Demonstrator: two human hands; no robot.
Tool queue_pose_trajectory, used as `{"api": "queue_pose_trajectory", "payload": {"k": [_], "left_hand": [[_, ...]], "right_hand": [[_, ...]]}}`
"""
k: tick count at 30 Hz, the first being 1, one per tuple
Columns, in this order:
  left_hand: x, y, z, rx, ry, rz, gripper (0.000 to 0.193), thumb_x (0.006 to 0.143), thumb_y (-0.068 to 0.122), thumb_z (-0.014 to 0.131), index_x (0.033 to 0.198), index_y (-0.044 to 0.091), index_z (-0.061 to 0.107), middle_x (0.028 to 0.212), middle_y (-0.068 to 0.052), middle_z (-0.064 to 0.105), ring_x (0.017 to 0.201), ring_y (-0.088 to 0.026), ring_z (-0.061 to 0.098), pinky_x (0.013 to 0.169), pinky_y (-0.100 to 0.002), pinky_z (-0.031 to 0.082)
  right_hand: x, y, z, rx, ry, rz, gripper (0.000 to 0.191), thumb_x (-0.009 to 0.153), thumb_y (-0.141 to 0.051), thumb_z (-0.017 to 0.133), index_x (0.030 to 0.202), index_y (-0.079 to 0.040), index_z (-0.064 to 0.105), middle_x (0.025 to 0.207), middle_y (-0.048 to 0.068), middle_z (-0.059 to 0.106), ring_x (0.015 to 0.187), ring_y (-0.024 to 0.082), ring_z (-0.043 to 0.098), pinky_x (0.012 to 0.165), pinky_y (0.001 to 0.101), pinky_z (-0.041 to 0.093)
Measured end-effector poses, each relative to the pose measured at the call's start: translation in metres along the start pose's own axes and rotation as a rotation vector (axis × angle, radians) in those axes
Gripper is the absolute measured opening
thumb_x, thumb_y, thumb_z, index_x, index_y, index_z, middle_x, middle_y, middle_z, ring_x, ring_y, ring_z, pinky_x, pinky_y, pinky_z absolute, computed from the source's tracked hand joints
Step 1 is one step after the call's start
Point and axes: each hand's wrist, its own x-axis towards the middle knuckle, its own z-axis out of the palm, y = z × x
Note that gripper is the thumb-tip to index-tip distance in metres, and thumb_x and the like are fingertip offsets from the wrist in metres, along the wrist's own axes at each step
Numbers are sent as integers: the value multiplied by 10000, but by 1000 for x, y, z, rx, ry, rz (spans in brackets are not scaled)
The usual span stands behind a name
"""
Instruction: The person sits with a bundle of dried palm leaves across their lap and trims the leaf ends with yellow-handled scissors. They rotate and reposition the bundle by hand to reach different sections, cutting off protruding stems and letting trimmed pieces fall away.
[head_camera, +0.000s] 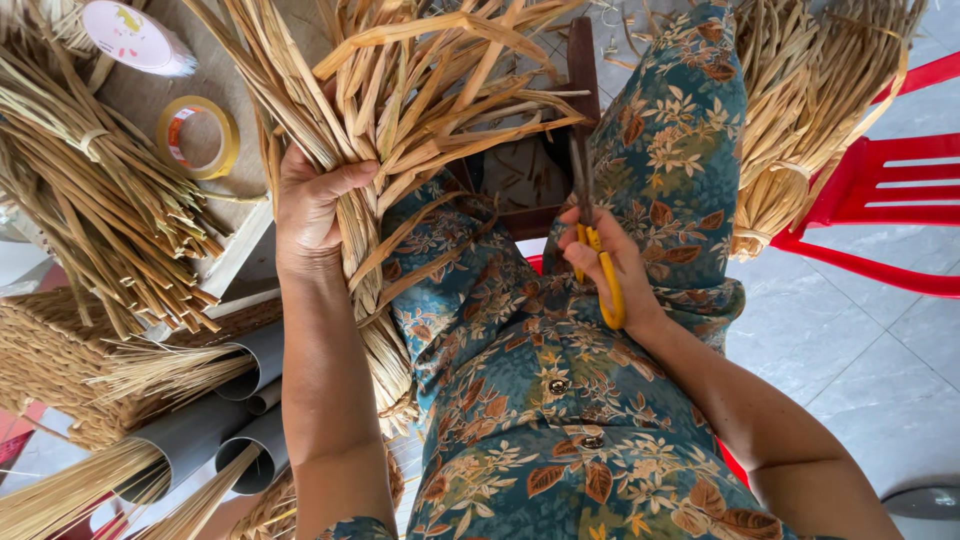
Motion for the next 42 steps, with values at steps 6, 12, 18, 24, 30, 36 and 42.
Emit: {"api": "queue_pose_trajectory", "payload": {"k": [6, 12, 18, 24, 30, 36, 42], "left_hand": [[3, -5, 5, -17, -43, -8, 759, 769, -213, 752, 1459, 23, 541, 1301, -108, 713, 1207, -200, 704, 1068, -320, 566], [5, -6, 8, 64, -36, -11, 790, 765, -201, 768, 1486, 41, 554, 1263, -70, 706, 1097, -152, 686, 986, -286, 559], [5, -9, 7, 77, -4, -24, 764, 769, -210, 749, 1471, 30, 567, 1236, -70, 721, 1057, -149, 697, 949, -278, 576], [5, -10, 6, 54, -18, -28, 754, 785, -218, 745, 1477, 27, 574, 1184, -75, 727, 1022, -149, 698, 934, -280, 576], [5, -9, 10, 80, -12, -46, 798, 746, -214, 743, 1474, 44, 548, 1200, -45, 733, 1033, -135, 705, 946, -271, 576], [6, -8, 15, 177, -27, -28, 825, 752, -218, 747, 1505, 55, 548, 1146, -45, 732, 967, -134, 701, 873, -283, 587], [6, -7, 17, 150, -29, -33, 792, 779, -227, 747, 1496, 52, 561, 1152, -51, 731, 963, -131, 700, 888, -268, 584]], "right_hand": [[17, -1, -2, -29, -58, -80, 395, 1002, -208, 675, 1339, -58, 532, 1072, -10, 566, 981, 62, 530, 871, 203, 441], [32, 0, -5, 154, 22, -59, 253, 1021, -183, 681, 1210, -19, 641, 776, -37, 547, 631, 26, 467, 565, 188, 371], [19, -5, -6, 96, 99, 5, 224, 982, -164, 681, 1155, -21, 671, 705, -45, 537, 553, 23, 462, 488, 175, 353], [22, -18, -12, -63, 19, -105, 300, 1002, -235, 676, 1230, -53, 606, 899, -37, 557, 738, 38, 516, 647, 191, 422], [34, -21, -16, -86, -14, -121, 367, 990, -262, 716, 1255, -48, 581, 956, -46, 501, 853, 50, 457, 749, 209, 377], [58, -22, -17, -230, 32, -57, 390, 976, -348, 719, 1197, -59, 577, 858, -43, 494, 772, 41, 470, 701, 223, 413], [60, -20, -15, -136, 64, -61, 227, 989, -209, 740, 1063, -17, 646, 694, -5, 530, 543, 40, 463, 503, 214, 363]]}}
